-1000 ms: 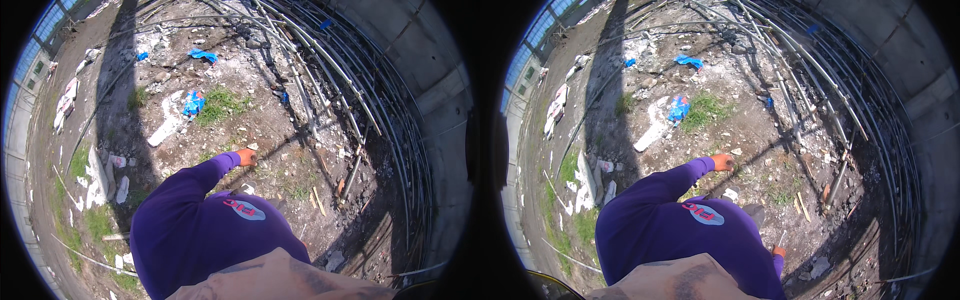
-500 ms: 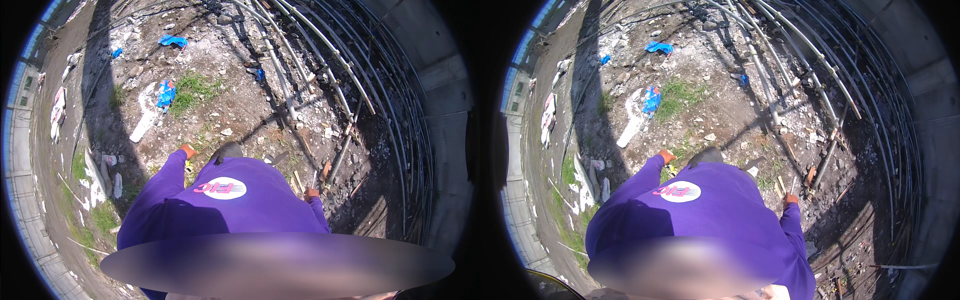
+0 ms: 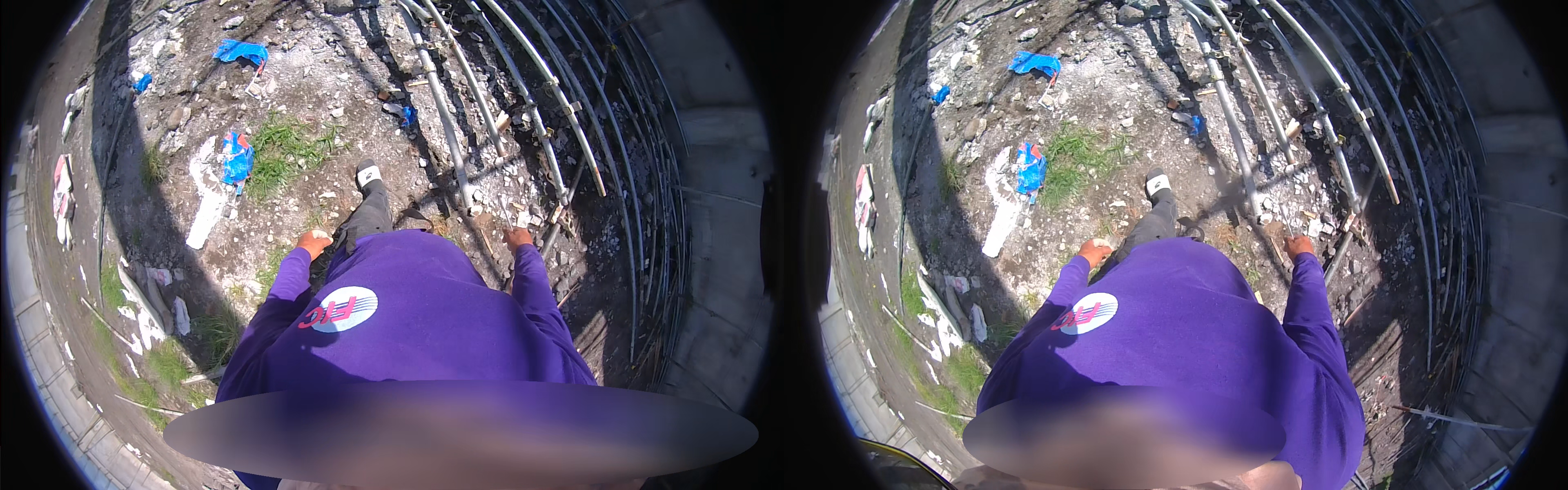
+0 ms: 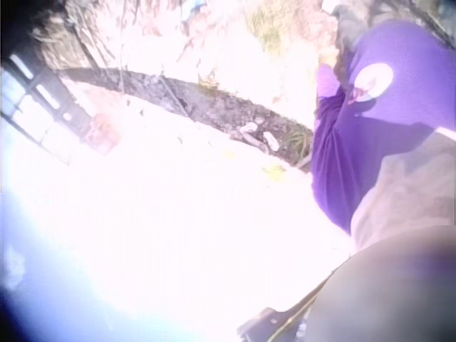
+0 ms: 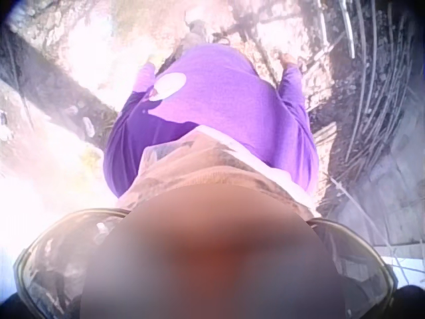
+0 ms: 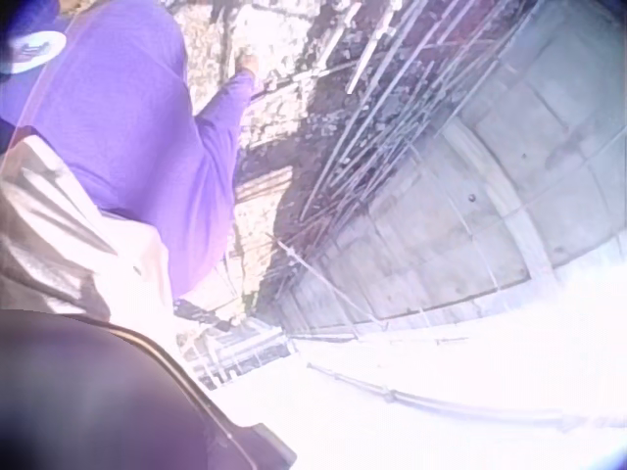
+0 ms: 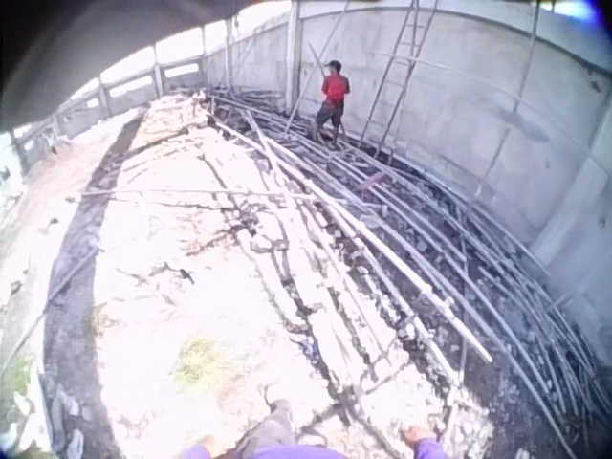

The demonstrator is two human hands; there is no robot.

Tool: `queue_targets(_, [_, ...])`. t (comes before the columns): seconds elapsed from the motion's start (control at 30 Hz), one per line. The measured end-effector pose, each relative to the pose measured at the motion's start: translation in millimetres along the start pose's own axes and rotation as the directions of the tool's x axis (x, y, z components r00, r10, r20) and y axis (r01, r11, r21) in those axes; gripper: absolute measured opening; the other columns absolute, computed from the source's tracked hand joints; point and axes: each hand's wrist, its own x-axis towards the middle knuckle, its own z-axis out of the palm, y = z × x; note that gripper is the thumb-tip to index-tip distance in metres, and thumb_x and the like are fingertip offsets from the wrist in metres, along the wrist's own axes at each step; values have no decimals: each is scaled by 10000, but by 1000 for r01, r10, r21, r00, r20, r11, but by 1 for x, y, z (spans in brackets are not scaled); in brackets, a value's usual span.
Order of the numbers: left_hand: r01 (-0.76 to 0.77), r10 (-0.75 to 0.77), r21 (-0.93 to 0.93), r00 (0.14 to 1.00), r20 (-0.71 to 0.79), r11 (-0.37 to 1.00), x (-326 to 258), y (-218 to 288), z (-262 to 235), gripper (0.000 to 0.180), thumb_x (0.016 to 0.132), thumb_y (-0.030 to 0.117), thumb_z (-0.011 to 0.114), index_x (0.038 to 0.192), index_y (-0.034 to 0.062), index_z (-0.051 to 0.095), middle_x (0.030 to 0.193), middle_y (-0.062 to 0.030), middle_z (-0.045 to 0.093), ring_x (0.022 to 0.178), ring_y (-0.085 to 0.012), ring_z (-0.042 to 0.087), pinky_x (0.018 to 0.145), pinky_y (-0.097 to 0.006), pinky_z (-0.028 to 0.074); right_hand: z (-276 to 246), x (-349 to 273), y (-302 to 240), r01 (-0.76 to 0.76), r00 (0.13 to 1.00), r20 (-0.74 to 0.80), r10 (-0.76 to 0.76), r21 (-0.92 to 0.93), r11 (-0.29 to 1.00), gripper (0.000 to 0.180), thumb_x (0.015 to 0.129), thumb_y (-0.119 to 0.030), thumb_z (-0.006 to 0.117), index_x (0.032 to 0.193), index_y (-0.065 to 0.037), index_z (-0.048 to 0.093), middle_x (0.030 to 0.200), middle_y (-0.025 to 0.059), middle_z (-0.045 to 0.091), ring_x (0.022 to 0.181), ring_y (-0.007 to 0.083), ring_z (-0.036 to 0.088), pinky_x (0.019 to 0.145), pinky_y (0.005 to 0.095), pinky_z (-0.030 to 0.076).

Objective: The person assembles scaffolding components on a construction site. They connect metal poles using clamps and tighten them with a wrench, then lift and position the assembled pole into place.

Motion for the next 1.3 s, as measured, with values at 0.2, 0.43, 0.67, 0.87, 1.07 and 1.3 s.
queue_targets(0.2, [-93,94,13,967,-235,996,78,85,-139,397,818,285,798,1092,6,734,1003,-109,765,907,-222,711,854,-356,539,12,49,-60,-31,983,166,74,-247,969,430,987,-441,540,908,-101,792,904,154,763,815,320,729,746,433,570])
queue_targets(0.43, [-232,4,-375,854,-520,897,134,134,-243,428,809,266,807,1143,13,719,1039,-124,763,933,-231,714,860,-354,547,-102,226,-202,-32,980,191,61,-153,988,376,976,-414,594,938,-98,795,784,122,742,673,205,712,630,369,570])
queue_targets(0.67, [141,-268,-330,885,-380,933,133,109,-175,447,786,379,818,1077,44,760,1068,-152,761,964,-278,725,888,-386,545,-160,443,-376,530,836,335,-436,-280,801,305,964,-304,606,1168,-105,713,1070,182,743,933,357,724,816,454,563])
queue_targets(0.87, [44,4,639,997,-74,768,82,161,-105,373,942,438,605,1067,109,729,1021,-85,746,938,-305,730,850,-441,583,-201,569,-500,330,909,295,-296,-73,941,456,956,-421,585,1213,-64,702,1203,270,681,1165,441,636,1029,486,493])
queue_targets(1.07, [-54,-46,651,990,136,757,65,228,-148,383,957,395,591,1137,70,682,1064,-97,736,895,-318,729,826,-468,585,-242,696,-537,279,950,158,-271,-32,960,365,927,-347,639,1178,-93,713,1164,246,701,1125,421,662,984,507,522])
queue_targets(1.3, [296,-292,-389,954,70,873,83,241,-128,386,978,273,531,1234,-6,605,1158,-227,685,1040,-375,687,821,-510,581,-249,840,-546,82,995,-55,-84,-49,995,488,866,-445,700,1120,-28,703,1117,251,711,1075,424,679,932,511,534])
